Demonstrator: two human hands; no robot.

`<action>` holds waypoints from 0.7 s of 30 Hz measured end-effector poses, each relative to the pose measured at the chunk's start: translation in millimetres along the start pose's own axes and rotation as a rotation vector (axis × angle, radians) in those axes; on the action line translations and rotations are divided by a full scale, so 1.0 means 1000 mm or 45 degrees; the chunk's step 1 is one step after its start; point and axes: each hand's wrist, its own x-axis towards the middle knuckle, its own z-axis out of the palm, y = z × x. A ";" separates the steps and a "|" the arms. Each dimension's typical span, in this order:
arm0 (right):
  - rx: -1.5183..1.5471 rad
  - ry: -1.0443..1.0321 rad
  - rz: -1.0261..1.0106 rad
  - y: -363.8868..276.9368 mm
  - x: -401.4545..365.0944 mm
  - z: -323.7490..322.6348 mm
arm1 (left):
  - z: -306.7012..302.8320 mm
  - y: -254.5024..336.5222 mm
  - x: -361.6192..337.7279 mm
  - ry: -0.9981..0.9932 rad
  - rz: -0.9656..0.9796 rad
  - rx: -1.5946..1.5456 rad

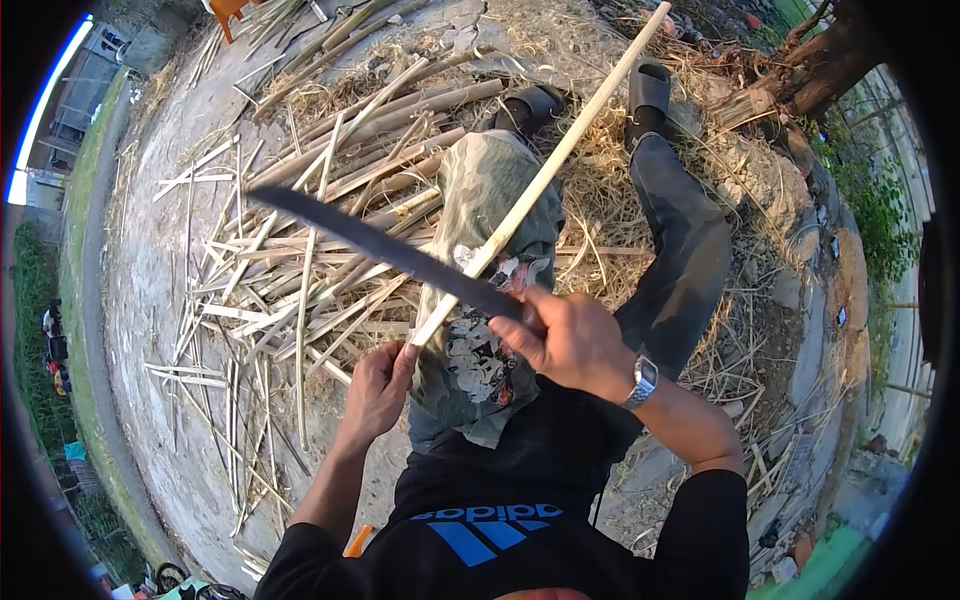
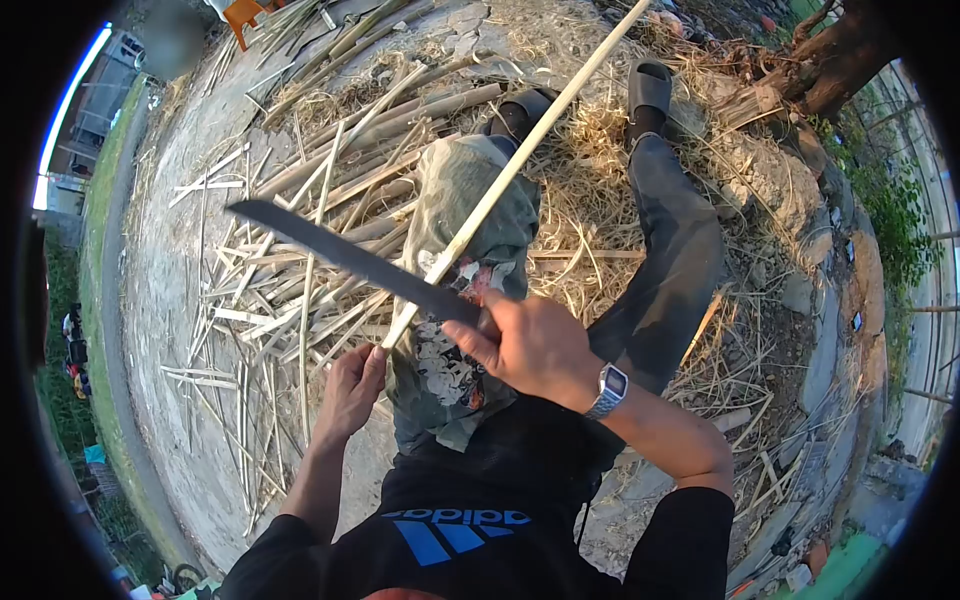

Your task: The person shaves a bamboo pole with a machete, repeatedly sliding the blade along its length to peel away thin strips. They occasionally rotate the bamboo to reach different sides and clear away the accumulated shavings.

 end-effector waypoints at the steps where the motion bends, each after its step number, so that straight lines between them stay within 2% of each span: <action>1: -0.122 -0.112 -0.060 0.002 -0.005 0.017 | 0.003 -0.004 0.003 -0.041 -0.002 -0.070; 3: -0.229 -0.074 -0.128 0.009 -0.005 0.027 | 0.005 -0.010 0.004 -0.032 -0.005 -0.011; 5: -0.281 0.148 -0.130 0.026 0.013 0.009 | 0.002 -0.019 0.002 -0.040 0.055 -0.033; 7: -0.153 0.302 0.094 0.051 0.041 -0.028 | -0.001 -0.021 -0.005 -0.053 0.050 0.003; 9: -0.265 0.448 0.323 0.075 0.064 -0.067 | 0.000 -0.019 -0.004 -0.054 0.085 0.034; 11: -0.170 0.384 0.232 0.071 0.056 -0.065 | 0.002 -0.014 0.001 -0.062 0.063 -0.008; 12: -0.082 0.225 0.175 0.052 0.045 -0.050 | 0.004 -0.007 0.003 -0.039 0.080 -0.036; 13: -0.173 0.077 0.104 0.033 0.029 -0.028 | 0.006 -0.005 0.004 -0.048 0.070 -0.043; 14: -0.042 -0.074 0.060 0.019 0.012 -0.004 | 0.008 -0.004 0.005 -0.001 0.116 -0.004; 15: -0.193 -0.160 -0.054 0.009 -0.003 0.012 | 0.009 -0.004 0.007 0.047 0.168 0.040; 16: -0.177 -0.165 -0.057 0.012 -0.003 0.013 | 0.013 -0.013 0.007 0.105 0.265 0.056; 21: -0.156 -0.021 -0.026 0.024 0.011 0.000 | 0.019 -0.001 0.000 0.188 0.193 0.107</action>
